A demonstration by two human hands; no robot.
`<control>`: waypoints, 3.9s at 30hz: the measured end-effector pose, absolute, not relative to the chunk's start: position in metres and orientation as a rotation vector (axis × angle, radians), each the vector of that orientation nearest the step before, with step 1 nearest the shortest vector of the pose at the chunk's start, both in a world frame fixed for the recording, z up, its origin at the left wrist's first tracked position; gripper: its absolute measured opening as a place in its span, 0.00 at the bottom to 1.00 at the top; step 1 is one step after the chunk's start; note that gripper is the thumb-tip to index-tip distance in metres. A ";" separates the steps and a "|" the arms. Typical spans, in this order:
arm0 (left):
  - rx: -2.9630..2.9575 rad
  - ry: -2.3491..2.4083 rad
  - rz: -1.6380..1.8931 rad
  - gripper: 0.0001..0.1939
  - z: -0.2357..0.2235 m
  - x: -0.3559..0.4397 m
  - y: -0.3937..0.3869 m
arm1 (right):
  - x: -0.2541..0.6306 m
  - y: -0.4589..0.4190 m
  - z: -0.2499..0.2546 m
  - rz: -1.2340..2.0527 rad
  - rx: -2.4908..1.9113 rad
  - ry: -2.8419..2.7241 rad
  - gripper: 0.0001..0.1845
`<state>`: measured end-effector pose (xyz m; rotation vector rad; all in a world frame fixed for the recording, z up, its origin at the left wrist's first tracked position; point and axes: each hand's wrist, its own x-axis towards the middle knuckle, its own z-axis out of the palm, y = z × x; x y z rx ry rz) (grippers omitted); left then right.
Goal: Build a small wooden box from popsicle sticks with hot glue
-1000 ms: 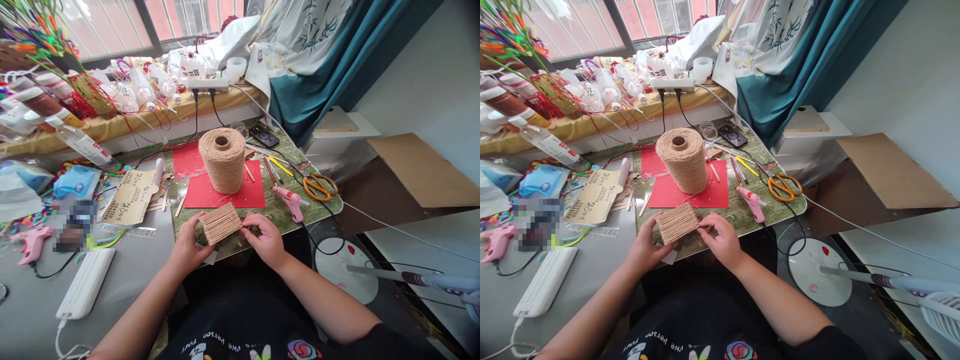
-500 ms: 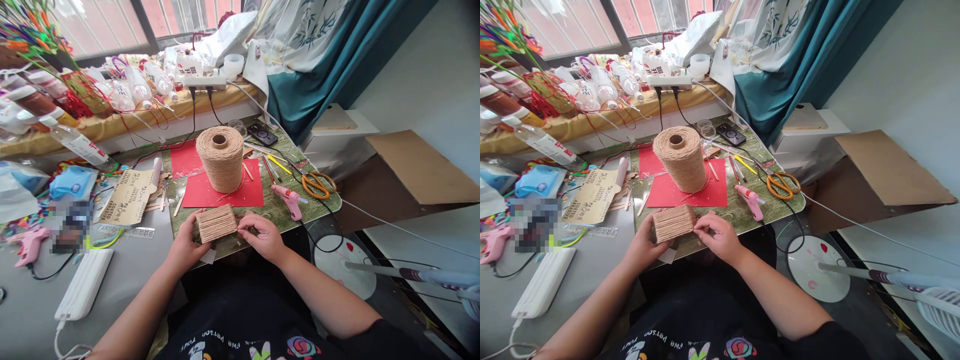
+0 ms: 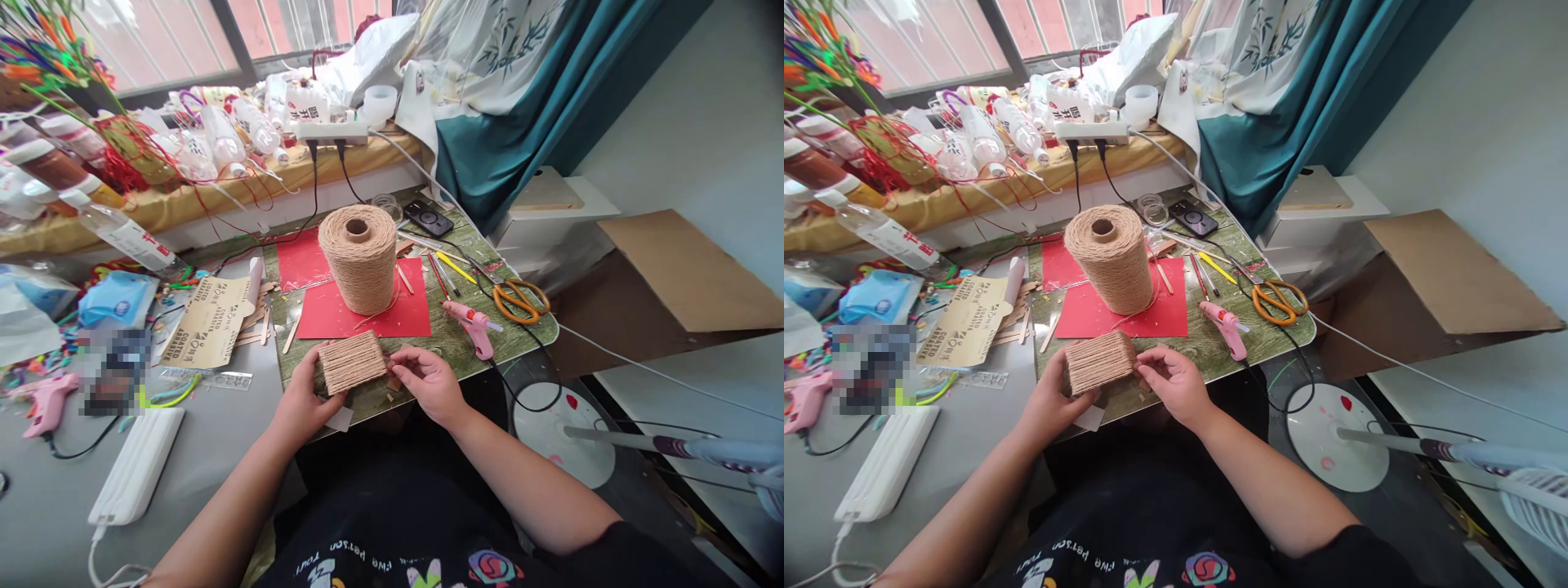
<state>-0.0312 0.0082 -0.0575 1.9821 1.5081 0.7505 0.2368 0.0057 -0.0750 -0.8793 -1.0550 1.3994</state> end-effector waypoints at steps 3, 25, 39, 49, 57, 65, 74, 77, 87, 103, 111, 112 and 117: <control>1.951 1.498 0.778 0.43 -0.060 -0.031 0.008 | 0.237 0.005 -0.077 1.350 -0.880 -1.107 0.11; 1.638 1.098 0.954 0.50 -0.055 -0.026 0.006 | 0.243 -0.009 -0.043 0.744 -0.891 -1.619 0.23; 1.826 1.190 0.948 0.40 -0.054 -0.024 0.008 | 0.249 -0.012 -0.039 0.648 -0.879 -1.730 0.14; 1.871 1.228 0.930 0.40 -0.051 -0.025 0.008 | 0.245 -0.014 -0.040 0.631 -0.913 -1.729 0.09; 1.827 1.239 0.928 0.41 -0.056 -0.028 0.007 | 0.246 -0.013 -0.038 0.773 -0.879 -1.603 0.14; 1.788 1.183 0.912 0.42 -0.066 -0.032 0.007 | 0.250 -0.011 -0.042 0.724 -0.895 -1.663 0.15; 1.770 1.221 0.895 0.42 -0.066 -0.030 0.008 | 0.248 -0.010 -0.034 0.791 -0.930 -1.624 0.06; 1.775 1.222 0.883 0.42 -0.066 -0.030 0.008 | 0.247 -0.010 -0.036 0.822 -0.935 -1.606 0.06; 1.843 1.229 0.864 0.42 -0.067 -0.032 0.010 | 0.248 -0.010 -0.043 0.832 -0.959 -1.536 0.05; 2.141 1.313 0.895 0.39 -0.044 -0.027 0.005 | 0.239 -0.012 -0.040 0.770 -0.934 -1.666 0.05; 2.173 1.318 0.907 0.39 -0.043 -0.025 0.004 | 0.237 -0.014 -0.041 0.828 -0.951 -1.628 0.04; 2.176 1.315 0.906 0.39 -0.043 -0.025 0.004 | 0.237 -0.014 -0.040 0.821 -0.941 -1.634 0.04; 2.187 1.306 0.881 0.40 -0.041 -0.024 0.003 | 0.237 -0.013 -0.037 0.783 -0.912 -1.644 0.06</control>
